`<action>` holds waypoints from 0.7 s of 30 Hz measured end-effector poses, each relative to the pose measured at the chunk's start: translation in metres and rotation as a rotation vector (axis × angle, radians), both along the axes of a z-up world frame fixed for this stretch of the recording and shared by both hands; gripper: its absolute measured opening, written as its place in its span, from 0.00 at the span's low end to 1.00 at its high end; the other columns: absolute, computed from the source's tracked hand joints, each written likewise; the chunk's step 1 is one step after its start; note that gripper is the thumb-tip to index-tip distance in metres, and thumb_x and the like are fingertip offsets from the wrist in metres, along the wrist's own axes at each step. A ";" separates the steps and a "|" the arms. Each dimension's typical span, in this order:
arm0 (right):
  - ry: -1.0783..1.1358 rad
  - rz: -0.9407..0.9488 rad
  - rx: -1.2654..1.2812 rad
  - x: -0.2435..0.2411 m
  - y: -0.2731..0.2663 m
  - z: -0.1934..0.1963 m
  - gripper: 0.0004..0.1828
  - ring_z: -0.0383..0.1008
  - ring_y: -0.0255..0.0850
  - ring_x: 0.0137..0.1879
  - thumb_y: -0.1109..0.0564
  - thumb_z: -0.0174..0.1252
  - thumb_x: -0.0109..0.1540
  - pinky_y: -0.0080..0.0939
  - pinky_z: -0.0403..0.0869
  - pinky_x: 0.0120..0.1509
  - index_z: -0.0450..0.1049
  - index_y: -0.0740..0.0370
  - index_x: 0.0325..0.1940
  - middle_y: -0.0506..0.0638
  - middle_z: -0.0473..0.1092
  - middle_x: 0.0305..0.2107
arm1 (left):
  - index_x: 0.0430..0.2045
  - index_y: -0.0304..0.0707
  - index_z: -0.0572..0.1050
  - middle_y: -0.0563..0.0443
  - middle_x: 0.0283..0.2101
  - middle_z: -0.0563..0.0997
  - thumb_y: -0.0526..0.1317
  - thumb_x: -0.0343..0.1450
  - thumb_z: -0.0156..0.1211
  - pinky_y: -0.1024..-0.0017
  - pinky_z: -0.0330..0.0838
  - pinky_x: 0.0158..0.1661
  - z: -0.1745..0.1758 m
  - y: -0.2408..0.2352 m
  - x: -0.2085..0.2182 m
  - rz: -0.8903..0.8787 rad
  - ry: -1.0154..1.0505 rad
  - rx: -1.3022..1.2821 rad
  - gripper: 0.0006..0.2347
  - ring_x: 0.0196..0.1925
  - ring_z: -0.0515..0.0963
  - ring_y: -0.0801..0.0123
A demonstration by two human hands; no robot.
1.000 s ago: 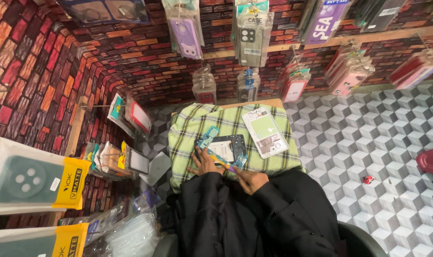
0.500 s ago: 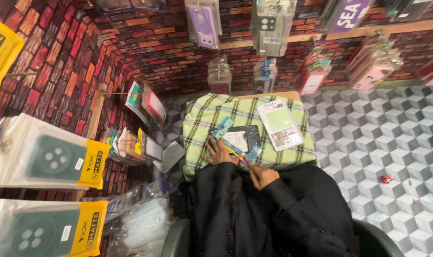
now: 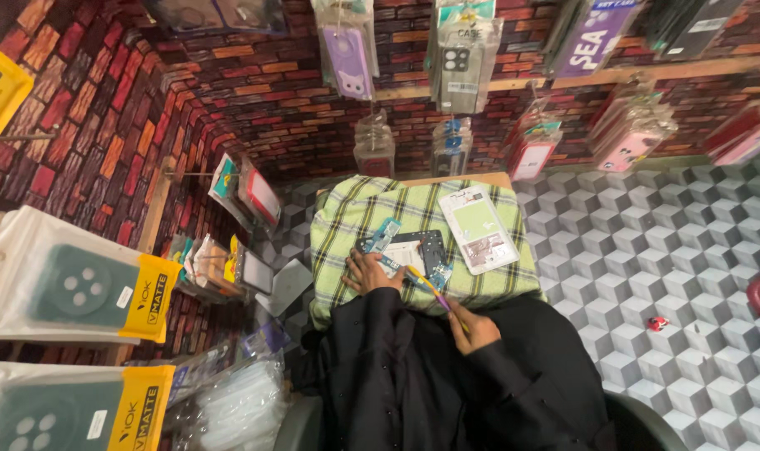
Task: The person uses a small screwdriver to manipulate components on a disassembled mobile phone motherboard placed on a plaid cloth. The person repeatedly loosens and tightens screws on the board while handling small parts and connectors.
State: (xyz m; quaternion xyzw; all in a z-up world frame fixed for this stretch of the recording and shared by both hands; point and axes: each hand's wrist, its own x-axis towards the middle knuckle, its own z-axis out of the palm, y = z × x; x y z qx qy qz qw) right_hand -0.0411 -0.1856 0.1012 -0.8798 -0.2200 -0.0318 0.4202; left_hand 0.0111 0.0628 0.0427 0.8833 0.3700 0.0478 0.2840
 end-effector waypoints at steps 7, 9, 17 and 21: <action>0.157 -0.007 -0.224 -0.026 -0.017 -0.005 0.25 0.79 0.57 0.35 0.49 0.54 0.64 0.54 0.77 0.38 0.69 0.41 0.67 0.59 0.78 0.29 | 0.50 0.48 0.69 0.48 0.58 0.72 0.50 0.55 0.78 0.47 0.49 0.68 0.012 0.014 0.008 0.096 -0.322 0.208 0.31 0.66 0.64 0.51; 0.196 0.056 -0.320 -0.020 -0.015 -0.012 0.28 0.79 0.58 0.36 0.47 0.53 0.64 0.55 0.77 0.39 0.65 0.39 0.70 0.58 0.78 0.29 | 0.50 0.46 0.69 0.48 0.54 0.73 0.50 0.51 0.79 0.48 0.52 0.64 0.019 0.017 0.010 0.138 -0.348 0.226 0.34 0.61 0.66 0.51; 0.265 0.067 -0.412 -0.013 -0.014 -0.038 0.28 0.79 0.58 0.40 0.46 0.54 0.64 0.57 0.76 0.43 0.65 0.38 0.70 0.58 0.77 0.33 | 0.51 0.42 0.72 0.45 0.49 0.73 0.46 0.63 0.68 0.52 0.65 0.54 0.010 0.020 0.014 0.075 -0.376 0.405 0.23 0.55 0.71 0.50; 0.134 -0.027 -0.248 -0.014 -0.015 -0.032 0.21 0.79 0.57 0.42 0.48 0.52 0.64 0.56 0.76 0.44 0.70 0.46 0.62 0.56 0.78 0.38 | 0.51 0.39 0.73 0.41 0.48 0.72 0.43 0.62 0.68 0.53 0.69 0.52 0.003 0.017 0.015 0.123 -0.458 0.387 0.23 0.52 0.71 0.47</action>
